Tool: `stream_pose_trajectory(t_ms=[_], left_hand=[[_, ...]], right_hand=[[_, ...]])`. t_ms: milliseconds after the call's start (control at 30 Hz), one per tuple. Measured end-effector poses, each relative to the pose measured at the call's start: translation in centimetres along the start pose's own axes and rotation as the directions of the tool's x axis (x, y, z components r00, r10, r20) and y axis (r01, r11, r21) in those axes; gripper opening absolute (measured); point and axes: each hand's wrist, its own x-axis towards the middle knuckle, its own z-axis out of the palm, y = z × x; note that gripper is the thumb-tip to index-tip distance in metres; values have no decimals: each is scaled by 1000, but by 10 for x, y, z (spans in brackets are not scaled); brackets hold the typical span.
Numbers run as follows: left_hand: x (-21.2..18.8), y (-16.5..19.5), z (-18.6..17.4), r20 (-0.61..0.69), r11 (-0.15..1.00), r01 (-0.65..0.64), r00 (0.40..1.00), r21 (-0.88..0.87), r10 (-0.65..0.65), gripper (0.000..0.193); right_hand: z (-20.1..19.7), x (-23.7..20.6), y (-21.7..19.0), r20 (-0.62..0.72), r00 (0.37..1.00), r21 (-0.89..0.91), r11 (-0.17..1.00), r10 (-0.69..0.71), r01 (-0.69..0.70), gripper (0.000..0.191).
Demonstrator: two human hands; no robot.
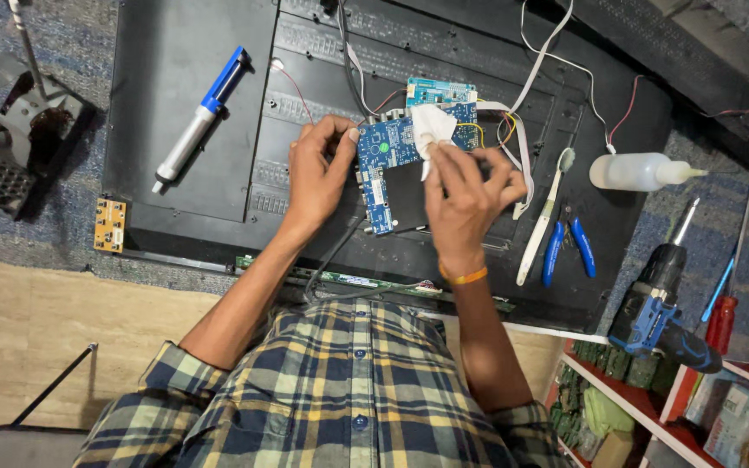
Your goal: The person works on a blue circuit board on a workbench. They connect a power cable, use a soldering iron on several points, trim wire with pliers, clean the board with a toothbrush and liquid, and then reconnect the power cable.
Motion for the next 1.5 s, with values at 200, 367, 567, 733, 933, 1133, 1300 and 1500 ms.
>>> stream_pose_trajectory(t_ms=[200, 367, 567, 733, 933, 1133, 1300, 1500], left_hand=[[-2, -2, 3, -35, 998, 16, 999, -54, -18, 16], [-3, -4, 5, -44, 999, -42, 998, -14, 41, 14], [-2, -5, 5, -56, 1000, -24, 998, -5, 24, 14], [-2, -5, 5, -57, 1000, 14, 998, -15, -15, 14], [-2, -6, 6, -63, 1000, -11, 998, -16, 10, 15], [-2, -8, 4, -55, 1000, 9, 998, -25, -10, 15], [-2, -8, 2, -56, 999, 36, 998, -7, -36, 16], [0, 0, 1, -12, 984, -39, 999, 176, 41, 14]], right_hand=[[6, -3, 5, -20, 1000, 38, 999, 3, -2, 18], [3, -2, 8, 23, 999, 87, 996, -32, 30, 21], [4, -2, 4, 15, 998, 78, 995, -60, 59, 23], [4, -2, 3, 20, 999, 76, 996, -40, 38, 26], [2, 0, 0, 14, 998, 59, 997, -54, 53, 25], [6, -7, 19, -72, 995, 90, 994, 63, -56, 20], [-1, -26, 49, -9, 723, 818, 421, 691, -392, 15], [-36, -56, 71, 238, 566, 942, -46, 789, -332, 23]])
